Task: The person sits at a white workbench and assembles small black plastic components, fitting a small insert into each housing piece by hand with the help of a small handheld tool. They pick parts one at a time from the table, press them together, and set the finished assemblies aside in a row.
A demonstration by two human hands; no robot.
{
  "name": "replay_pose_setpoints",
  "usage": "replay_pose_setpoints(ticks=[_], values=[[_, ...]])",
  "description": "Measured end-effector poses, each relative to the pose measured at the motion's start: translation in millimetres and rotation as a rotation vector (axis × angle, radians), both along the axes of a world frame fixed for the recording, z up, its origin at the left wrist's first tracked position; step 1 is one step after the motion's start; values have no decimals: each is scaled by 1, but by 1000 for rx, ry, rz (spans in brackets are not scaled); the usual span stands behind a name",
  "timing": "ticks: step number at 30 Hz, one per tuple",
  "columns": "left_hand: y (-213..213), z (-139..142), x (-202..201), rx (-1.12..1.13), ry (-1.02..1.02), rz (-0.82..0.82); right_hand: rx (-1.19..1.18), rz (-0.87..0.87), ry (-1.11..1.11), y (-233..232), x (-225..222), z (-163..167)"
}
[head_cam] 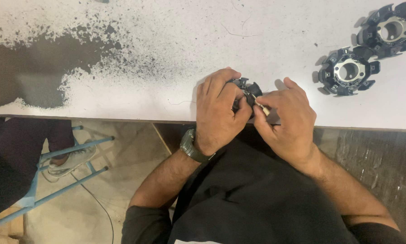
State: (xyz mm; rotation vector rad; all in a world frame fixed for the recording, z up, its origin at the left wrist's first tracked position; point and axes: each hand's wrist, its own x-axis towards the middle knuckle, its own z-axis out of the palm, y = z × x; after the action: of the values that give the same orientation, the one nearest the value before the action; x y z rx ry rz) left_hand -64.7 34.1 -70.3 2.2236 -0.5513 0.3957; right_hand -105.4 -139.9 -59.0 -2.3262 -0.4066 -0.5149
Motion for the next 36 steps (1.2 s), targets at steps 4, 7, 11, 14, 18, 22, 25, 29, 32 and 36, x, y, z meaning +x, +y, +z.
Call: replay_pose_setpoints(ticks=[4,7,11,14,18,22,25,29,32,36], values=[[0,-3,0,-13,-10,4,15,9,-48,0,-1,-2],[0,-3,-1,-24,-16,12,-22,4,-65,1,-1,-3],[0,-4,-2,-23,-25,18,-57,23,-50,0,0,-1],[0,-3,-2,-34,-31,17,-63,26,-47,0,1,0],[0,-3,-2,-25,-40,31,-59,42,-49,-1,1,2],[1,-6,-4,-24,-36,29,-89,42,-60,1,1,3],[0,-7,-4,-26,-22,28,-129,21,-85,4,2,5],[1,0,-4,-12,-40,29,-149,34,-16,3,3,10],[10,12,-4,-183,98,15,-70,35,-28,-1,2,13],[27,23,5,-90,25,-100,30,-6,-78,-4,1,12]])
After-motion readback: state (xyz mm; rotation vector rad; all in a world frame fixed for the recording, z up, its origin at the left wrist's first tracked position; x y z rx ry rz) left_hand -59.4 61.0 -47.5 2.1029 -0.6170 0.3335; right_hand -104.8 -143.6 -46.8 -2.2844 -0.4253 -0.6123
